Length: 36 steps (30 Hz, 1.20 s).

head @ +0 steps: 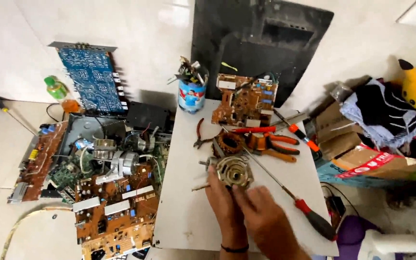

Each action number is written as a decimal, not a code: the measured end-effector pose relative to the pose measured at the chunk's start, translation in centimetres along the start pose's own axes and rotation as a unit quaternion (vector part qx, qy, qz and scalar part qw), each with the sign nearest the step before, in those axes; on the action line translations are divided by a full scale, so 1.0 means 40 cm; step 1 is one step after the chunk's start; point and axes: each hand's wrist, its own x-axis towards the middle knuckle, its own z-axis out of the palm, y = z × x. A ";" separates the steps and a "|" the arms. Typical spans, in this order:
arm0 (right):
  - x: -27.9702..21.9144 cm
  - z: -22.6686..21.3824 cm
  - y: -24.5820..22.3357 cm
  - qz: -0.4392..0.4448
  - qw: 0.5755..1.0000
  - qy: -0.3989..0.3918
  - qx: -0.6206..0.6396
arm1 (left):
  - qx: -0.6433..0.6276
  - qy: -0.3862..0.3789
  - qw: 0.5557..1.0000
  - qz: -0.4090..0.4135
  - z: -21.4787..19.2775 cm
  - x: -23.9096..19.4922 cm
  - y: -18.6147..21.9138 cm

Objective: The person uses a screwdriver to remove screws from a small cylindrical motor component on a workbench. They then use pliers to remove a small metal piece from the component. The workbench is cluttered with various electronic parts and tools.

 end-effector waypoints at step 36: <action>0.004 0.021 0.067 0.022 0.997 -0.070 0.039 | -0.005 0.041 0.997 -0.069 0.039 0.067 -0.047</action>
